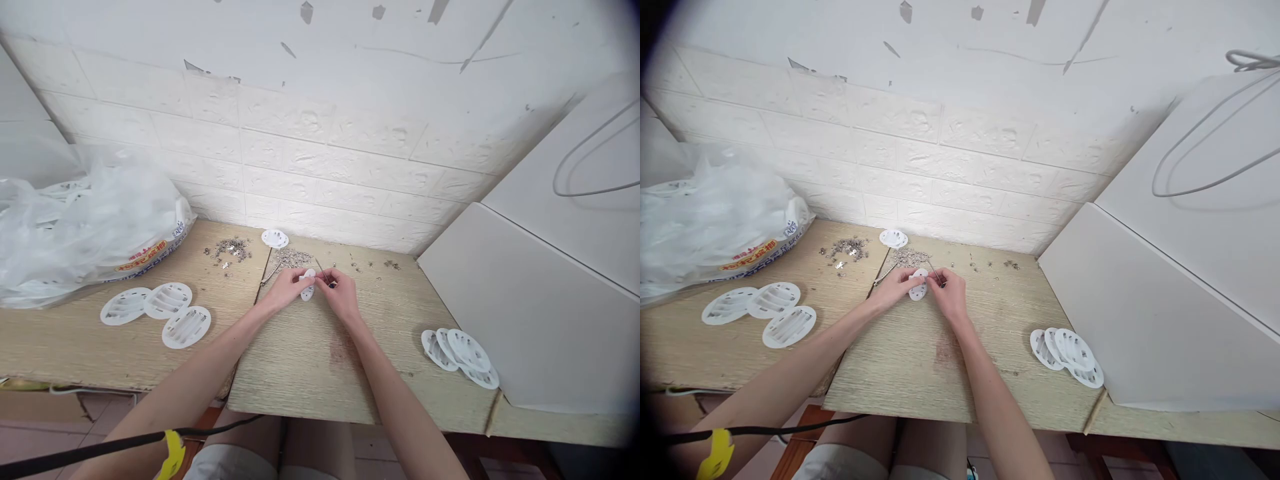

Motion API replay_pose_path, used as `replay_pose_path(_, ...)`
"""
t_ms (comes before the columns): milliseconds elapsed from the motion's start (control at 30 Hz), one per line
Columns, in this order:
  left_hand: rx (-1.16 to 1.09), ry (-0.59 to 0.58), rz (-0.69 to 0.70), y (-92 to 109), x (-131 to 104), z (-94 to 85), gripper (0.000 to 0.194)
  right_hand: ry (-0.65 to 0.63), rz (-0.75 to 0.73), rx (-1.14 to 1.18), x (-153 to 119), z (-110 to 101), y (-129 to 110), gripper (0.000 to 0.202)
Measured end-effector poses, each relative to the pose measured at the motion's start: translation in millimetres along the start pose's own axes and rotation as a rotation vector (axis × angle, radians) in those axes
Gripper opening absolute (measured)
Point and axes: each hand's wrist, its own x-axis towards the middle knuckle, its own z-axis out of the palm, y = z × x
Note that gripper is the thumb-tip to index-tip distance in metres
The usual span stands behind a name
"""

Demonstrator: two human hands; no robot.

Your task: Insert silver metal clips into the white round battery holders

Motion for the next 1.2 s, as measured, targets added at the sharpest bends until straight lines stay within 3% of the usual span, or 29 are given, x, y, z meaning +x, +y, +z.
replay_pose_path(367, 0.040, 0.023, 0.047, -5.7, 1.5, 3.5, 0.014, -0.026, 0.066, -0.025, 1.3, 1.2, 2.6, 0.020)
replay_pose_path(700, 0.027, 0.055, 0.048, -12.7, 4.3, 5.4, 0.017, -0.087, 0.032, -0.021, 0.6, 2.1, 1.8, 0.022)
replay_pose_path(967, 0.338, 0.153, 0.214, -10.4, 1.3, 9.2, 0.024, -0.018, 0.013, -0.023, -0.9, 5.2, 0.2, 0.021)
replay_pose_path(1200, 0.470, 0.128, 0.311, -8.5, -4.4, 11.8, 0.032, -0.013, 0.072, 0.020, -0.7, 5.8, 0.2, 0.019)
